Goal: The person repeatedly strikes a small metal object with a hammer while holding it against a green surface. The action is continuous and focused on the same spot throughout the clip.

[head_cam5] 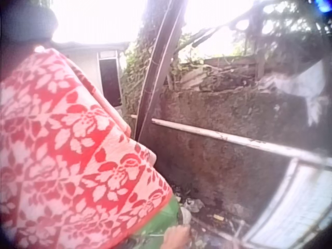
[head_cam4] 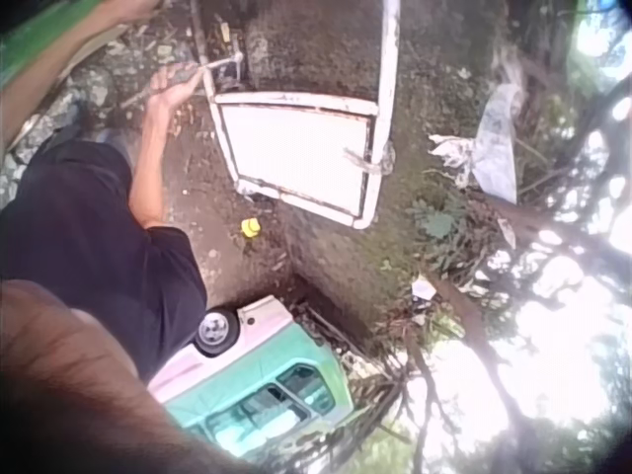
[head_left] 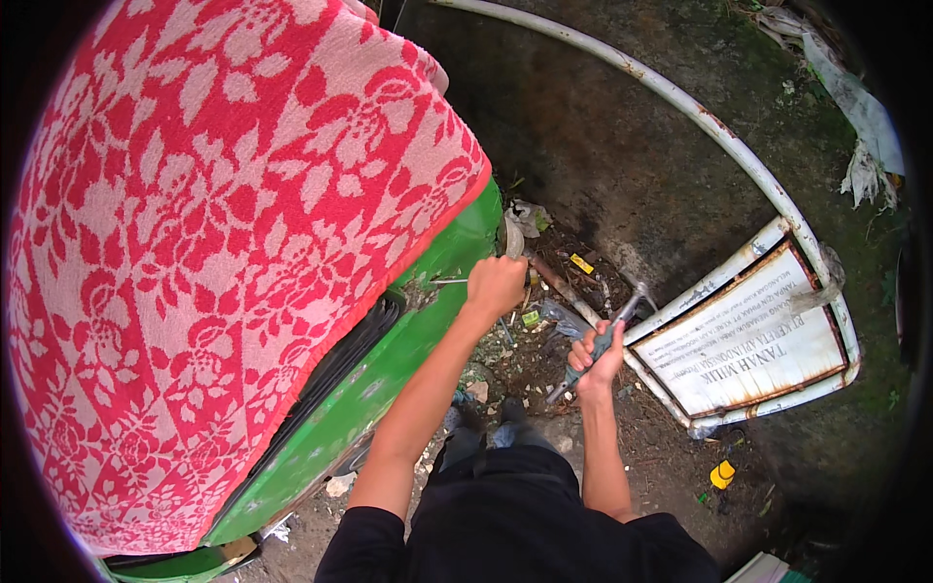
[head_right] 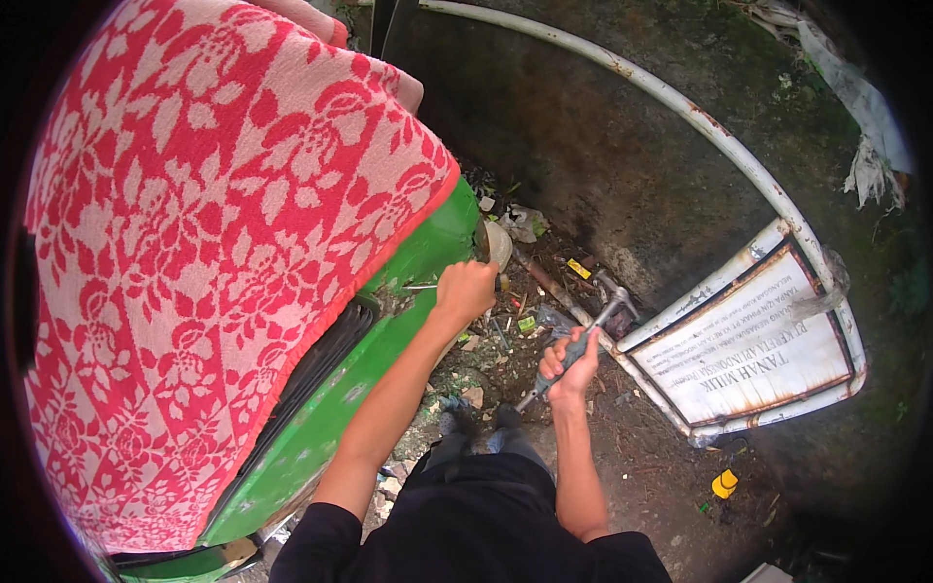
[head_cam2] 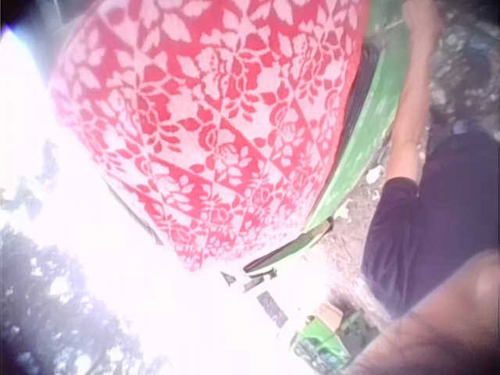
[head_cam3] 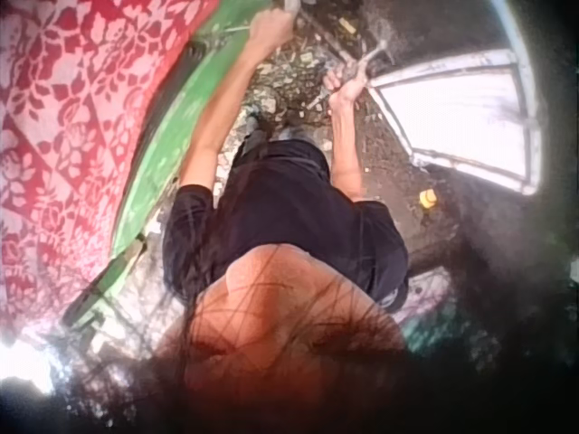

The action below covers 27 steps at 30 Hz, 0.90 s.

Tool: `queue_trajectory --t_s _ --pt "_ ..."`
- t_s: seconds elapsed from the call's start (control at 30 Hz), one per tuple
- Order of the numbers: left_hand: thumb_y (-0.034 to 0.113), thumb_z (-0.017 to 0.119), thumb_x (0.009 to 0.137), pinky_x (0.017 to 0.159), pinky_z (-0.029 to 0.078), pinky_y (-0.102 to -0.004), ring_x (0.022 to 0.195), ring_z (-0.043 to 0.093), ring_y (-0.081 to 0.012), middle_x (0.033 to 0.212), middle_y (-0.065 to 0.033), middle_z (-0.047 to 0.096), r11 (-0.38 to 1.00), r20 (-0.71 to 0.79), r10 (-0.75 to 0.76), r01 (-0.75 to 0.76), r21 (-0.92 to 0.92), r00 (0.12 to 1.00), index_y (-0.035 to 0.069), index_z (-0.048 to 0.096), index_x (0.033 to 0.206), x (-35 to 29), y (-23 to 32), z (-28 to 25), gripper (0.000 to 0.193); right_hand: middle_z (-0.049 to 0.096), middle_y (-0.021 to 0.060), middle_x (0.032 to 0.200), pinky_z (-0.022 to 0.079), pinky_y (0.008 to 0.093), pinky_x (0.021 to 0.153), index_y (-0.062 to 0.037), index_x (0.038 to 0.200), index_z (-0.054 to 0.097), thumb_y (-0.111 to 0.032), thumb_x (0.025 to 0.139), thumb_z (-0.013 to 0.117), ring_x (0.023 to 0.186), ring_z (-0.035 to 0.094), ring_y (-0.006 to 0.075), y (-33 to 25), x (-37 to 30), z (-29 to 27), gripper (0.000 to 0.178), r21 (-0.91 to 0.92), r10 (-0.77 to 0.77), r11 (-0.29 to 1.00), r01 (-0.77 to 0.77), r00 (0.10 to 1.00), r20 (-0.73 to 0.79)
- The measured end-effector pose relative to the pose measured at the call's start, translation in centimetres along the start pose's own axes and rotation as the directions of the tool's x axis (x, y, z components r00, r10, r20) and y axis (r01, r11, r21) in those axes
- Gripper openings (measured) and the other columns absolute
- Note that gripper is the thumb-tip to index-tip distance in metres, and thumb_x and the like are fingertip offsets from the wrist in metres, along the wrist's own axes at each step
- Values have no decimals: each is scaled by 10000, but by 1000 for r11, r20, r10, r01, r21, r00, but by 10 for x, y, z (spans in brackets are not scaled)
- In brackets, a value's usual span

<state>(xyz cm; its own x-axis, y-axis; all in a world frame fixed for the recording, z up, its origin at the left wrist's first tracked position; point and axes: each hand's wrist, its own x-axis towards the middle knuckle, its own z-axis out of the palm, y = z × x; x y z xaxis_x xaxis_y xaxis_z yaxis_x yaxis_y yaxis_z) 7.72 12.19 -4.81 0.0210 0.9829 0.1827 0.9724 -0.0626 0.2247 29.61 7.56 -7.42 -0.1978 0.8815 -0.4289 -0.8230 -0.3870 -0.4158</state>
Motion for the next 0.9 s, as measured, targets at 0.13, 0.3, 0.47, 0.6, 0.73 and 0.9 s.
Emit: queue_trajectory --t_s 0.13,0.3,0.47,0.6,0.73,0.9 --pt "64 692 669 627 563 -461 709 705 -359 738 -188 691 1000 25 -5 5 2 1000 56 683 814 0 -1 4 145 419 0 518 263 258 291 -159 855 464 -552 1029 396 330 324 95 16 11 -12 435 -236 478 870 -432 857 193" --pt "71 698 672 636 565 -467 719 706 -364 750 -189 696 999 16 -31 31 19 999 57 686 809 1 -3 5 138 435 5 539 262 247 308 -166 847 466 -549 1028 400 345 323 88 -14 19 -25 429 -61 206 978 -199 970 130" --pt "92 696 692 655 567 -466 740 708 -362 773 -189 702 1000 52 -20 20 -4 998 69 694 848 0 -1 2 158 434 6 537 266 249 313 -168 854 464 -549 1025 412 349 315 89 5 14 -13 420 -94 189 979 -180 978 93" --pt "123 697 707 658 567 -462 751 707 -357 780 -187 703 995 79 -98 95 37 992 78 696 881 -5 -18 5 179 425 5 518 253 261 294 -160 856 469 -560 1022 409 330 329 99 17 7 -17 437 -301 510 843 -446 840 182" --pt "130 702 695 652 563 -474 733 704 -358 765 -175 699 997 79 -64 61 41 995 82 692 874 -16 -18 -2 186 428 -3 530 266 249 295 -171 843 469 -551 1028 397 337 317 94 4 21 -23 429 -128 327 942 -310 934 142" --pt "114 707 669 644 562 -459 732 703 -349 776 -158 704 999 41 -25 26 -20 999 71 682 864 -18 -5 -10 202 426 2 534 263 253 294 -170 845 464 -531 1035 394 335 321 95 -9 17 -17 414 -162 281 953 -258 949 145"
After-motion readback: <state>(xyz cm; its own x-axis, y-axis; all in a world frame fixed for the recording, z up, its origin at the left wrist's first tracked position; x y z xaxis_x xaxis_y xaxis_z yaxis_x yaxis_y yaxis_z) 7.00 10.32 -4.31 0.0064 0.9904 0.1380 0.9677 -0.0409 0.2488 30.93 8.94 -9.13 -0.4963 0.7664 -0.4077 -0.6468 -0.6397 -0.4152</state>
